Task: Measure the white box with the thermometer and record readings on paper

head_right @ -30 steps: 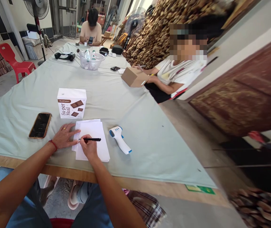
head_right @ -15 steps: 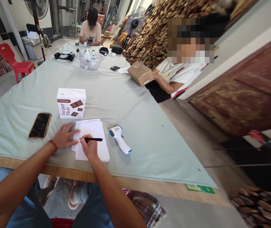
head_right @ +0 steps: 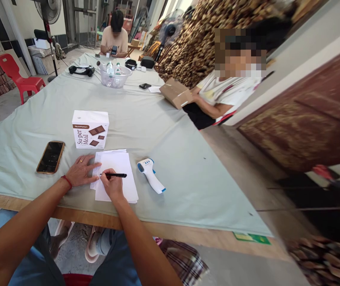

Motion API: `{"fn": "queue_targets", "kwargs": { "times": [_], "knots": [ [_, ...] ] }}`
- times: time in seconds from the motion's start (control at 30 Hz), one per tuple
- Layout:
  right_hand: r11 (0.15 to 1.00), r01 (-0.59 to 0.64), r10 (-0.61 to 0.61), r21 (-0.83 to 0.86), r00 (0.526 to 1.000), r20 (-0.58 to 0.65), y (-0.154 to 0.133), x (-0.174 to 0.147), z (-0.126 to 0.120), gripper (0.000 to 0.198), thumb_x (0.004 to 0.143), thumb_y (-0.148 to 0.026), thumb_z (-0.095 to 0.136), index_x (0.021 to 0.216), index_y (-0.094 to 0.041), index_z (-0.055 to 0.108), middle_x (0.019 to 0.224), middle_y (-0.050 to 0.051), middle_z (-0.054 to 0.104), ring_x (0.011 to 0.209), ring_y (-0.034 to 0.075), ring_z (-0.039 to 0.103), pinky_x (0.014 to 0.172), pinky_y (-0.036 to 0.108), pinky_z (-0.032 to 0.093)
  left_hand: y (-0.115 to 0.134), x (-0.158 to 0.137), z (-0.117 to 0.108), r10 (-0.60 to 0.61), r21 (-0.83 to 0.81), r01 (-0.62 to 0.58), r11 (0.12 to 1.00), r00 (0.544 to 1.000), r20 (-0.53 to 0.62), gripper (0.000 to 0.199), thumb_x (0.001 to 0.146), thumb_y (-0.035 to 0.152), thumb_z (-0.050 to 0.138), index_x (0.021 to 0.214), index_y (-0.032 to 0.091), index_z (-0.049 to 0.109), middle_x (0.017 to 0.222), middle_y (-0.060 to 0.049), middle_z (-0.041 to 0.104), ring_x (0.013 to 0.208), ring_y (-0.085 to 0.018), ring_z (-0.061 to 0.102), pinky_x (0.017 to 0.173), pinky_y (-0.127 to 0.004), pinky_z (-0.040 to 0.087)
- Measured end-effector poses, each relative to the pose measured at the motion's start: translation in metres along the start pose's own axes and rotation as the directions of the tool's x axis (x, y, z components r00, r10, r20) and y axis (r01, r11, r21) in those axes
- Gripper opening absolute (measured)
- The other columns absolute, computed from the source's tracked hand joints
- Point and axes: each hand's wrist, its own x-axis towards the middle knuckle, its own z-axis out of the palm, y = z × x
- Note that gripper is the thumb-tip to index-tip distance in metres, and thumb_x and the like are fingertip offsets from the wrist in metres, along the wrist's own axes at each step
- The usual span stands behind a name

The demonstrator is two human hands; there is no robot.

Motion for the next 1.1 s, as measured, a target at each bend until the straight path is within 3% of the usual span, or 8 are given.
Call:
{"fn": "queue_targets", "kwargs": {
  "times": [1.1],
  "knots": [
    [1.000, 0.016, -0.016, 0.009, 1.000, -0.008, -0.0007, -0.0006, -0.0004, 0.015, 0.066, -0.037, 0.053, 0.064, -0.023, 0.058, 0.060, 0.000, 0.062, 0.058, 0.017, 0.056, 0.060, 0.031, 0.049, -0.0005, -0.0001, -0.0004, 0.001, -0.024, -0.001, 1.000, 1.000, -0.008, 0.056, 0.082, 0.056, 0.060, 0.130, 0.028, 0.058, 0.142, -0.013, 0.044, 0.133, -0.032, 0.040, 0.113, -0.051, 0.025]
  ]
}}
